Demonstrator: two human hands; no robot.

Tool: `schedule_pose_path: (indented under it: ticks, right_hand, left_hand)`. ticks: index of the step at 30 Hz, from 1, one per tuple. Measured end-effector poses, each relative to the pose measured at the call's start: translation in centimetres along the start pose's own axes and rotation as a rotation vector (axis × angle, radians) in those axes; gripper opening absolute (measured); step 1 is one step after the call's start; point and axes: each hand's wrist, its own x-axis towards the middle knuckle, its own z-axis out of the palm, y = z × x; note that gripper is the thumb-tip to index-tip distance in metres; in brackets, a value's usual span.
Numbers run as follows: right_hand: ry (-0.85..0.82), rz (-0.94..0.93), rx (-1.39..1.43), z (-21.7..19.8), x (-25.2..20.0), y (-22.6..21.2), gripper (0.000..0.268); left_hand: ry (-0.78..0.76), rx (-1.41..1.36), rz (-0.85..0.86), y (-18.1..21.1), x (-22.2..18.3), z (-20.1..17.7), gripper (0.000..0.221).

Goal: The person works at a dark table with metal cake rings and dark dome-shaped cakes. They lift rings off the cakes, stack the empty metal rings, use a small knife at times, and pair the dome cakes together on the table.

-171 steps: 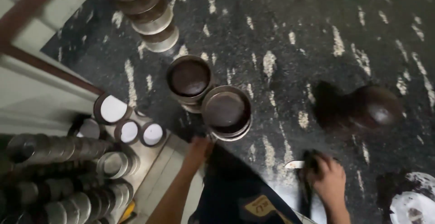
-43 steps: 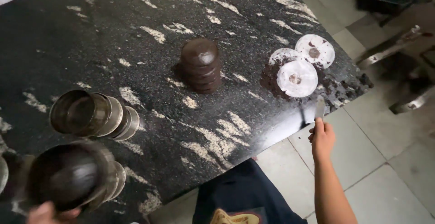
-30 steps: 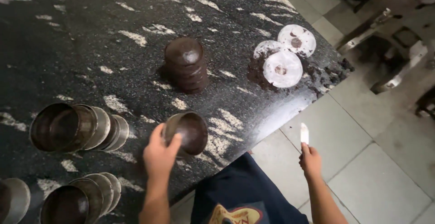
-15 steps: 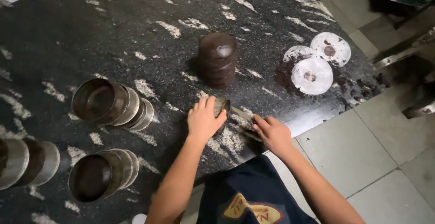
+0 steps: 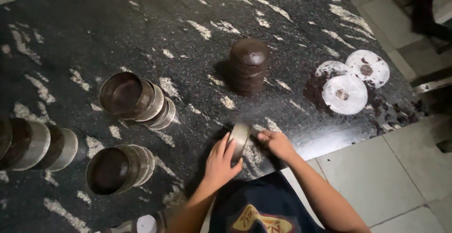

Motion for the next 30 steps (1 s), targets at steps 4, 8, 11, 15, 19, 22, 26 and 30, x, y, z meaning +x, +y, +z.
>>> schedule_pose_path:
  ticks: [4,8,11,15,19,22,26,30]
  right_hand:
    - [-0.377,0.348,0.528,2.4,-0.4,1.6,0.034]
    - [-0.163,-0.027,0.031,-0.4,-2.3,-4.1,0.032]
    - [0.195,-0.332,-0.371,-1.8,-2.7,-7.6,0.035]
    - [0.269,-0.400,-0.600,-3.2,-0.8,-8.8,0.032]
    - [-0.016,-0.234,-0.274,0.3,1.8,-0.7,0.028]
    - [-0.151,-0.490,-0.085,5.3,3.5,7.9,0.028]
    - [-0.514,0.218,0.436,1.9,-0.3,-0.4,0.043]
    - [-0.026,-0.197,-0.364,-1.8,-2.9,-9.5,0.031]
  left_hand:
    - [0.182,0.053,0.051,0.0,-3.0,-1.0,0.074]
    - [0.072,0.002,-0.219,2.6,3.9,-3.7,0.076]
    - [-0.029,0.051,-0.317,3.0,8.7,-3.7,0.081]
    - [-0.307,-0.005,-0.592,2.0,7.8,-1.8,0.086]
    - [-0.023,-0.012,-0.171,1.2,1.0,-1.7,0.086]
    - [0.125,0.086,-0.078,-1.0,-6.6,1.8,0.081]
    - [0.272,0.110,-0.080,1.2,-5.9,-0.8,0.081]
    - [0.088,-0.116,-0.438,2.8,3.4,-3.8,0.088]
